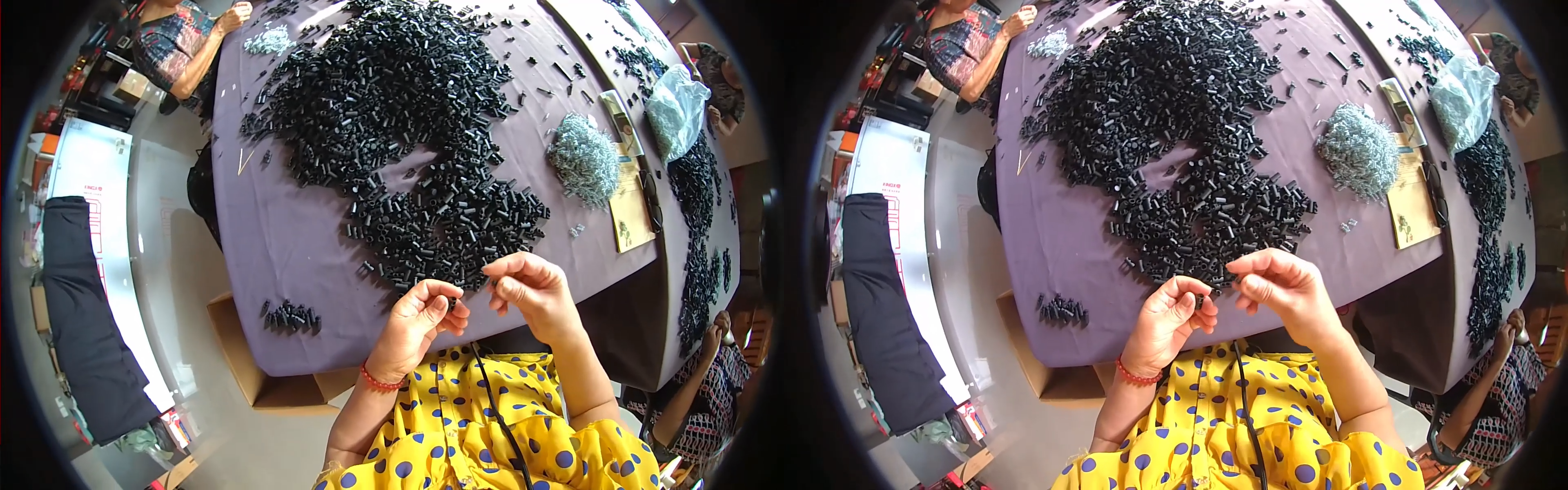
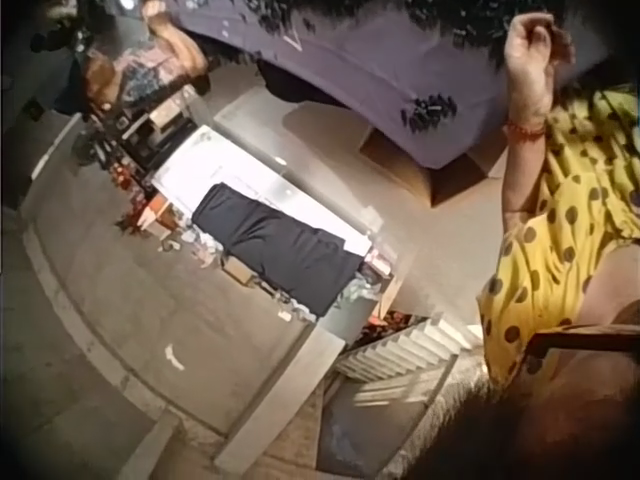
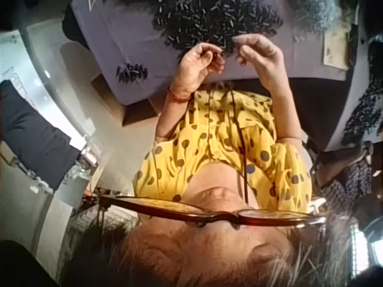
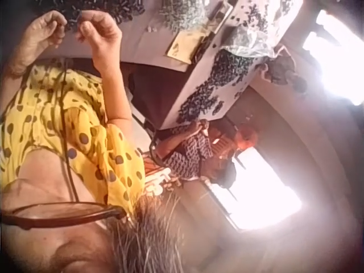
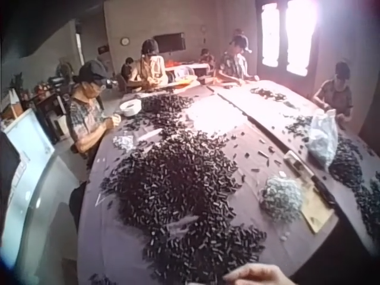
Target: The person fits plastic pieces together by hand, places assembled parts into a cardboard box, and joins more plastic pieces together.
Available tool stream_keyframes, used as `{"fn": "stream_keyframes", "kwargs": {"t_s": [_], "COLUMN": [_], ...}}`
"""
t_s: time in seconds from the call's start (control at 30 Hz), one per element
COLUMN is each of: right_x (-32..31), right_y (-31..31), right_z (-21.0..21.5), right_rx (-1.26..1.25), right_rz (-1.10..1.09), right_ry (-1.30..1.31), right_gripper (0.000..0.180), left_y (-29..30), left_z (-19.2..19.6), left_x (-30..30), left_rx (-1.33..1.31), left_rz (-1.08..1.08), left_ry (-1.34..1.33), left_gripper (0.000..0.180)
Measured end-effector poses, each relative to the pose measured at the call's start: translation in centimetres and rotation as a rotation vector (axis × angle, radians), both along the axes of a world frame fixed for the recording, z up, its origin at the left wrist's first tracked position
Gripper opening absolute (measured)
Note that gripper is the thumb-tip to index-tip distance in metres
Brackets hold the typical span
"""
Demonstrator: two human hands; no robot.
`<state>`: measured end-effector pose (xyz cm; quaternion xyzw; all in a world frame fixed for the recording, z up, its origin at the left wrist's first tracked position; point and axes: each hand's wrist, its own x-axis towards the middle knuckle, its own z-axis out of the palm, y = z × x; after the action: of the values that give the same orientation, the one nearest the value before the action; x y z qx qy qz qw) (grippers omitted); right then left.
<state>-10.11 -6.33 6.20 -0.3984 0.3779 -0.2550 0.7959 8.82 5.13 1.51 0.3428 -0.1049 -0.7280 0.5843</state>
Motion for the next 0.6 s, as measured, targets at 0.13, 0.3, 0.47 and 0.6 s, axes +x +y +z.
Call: {"fn": "stream_keyframes", "kwargs": {"t_s": [0.13,0.3,0.47,0.6], "right_x": [0.8,1.2,1.5,1.9], "right_y": [0.9,1.1,1.5,1.8], "right_z": [-0.7,-1.2,-1.7,-1.6], "right_rx": [-0.033,0.052,0.057,0.046], "right_rz": [0.040,0.090,0.106,0.057], "right_ry": [-0.031,-0.009,-0.004,-0.028], "right_gripper": [0.011,0.015,0.016,0.015], "left_y": [0.3,0.7,0.8,0.9], "left_z": [0.0,0.4,0.5,0.7], "left_x": [0.2,0.2,0.1,0.1], "left_rx": [0.003,0.030,0.044,0.041], "left_rz": [-0.012,0.008,0.007,0.005], "left_ry": [0.017,-0.026,-0.032,-0.055], "left_gripper": [0.024,0.024,0.025,0.026]}}
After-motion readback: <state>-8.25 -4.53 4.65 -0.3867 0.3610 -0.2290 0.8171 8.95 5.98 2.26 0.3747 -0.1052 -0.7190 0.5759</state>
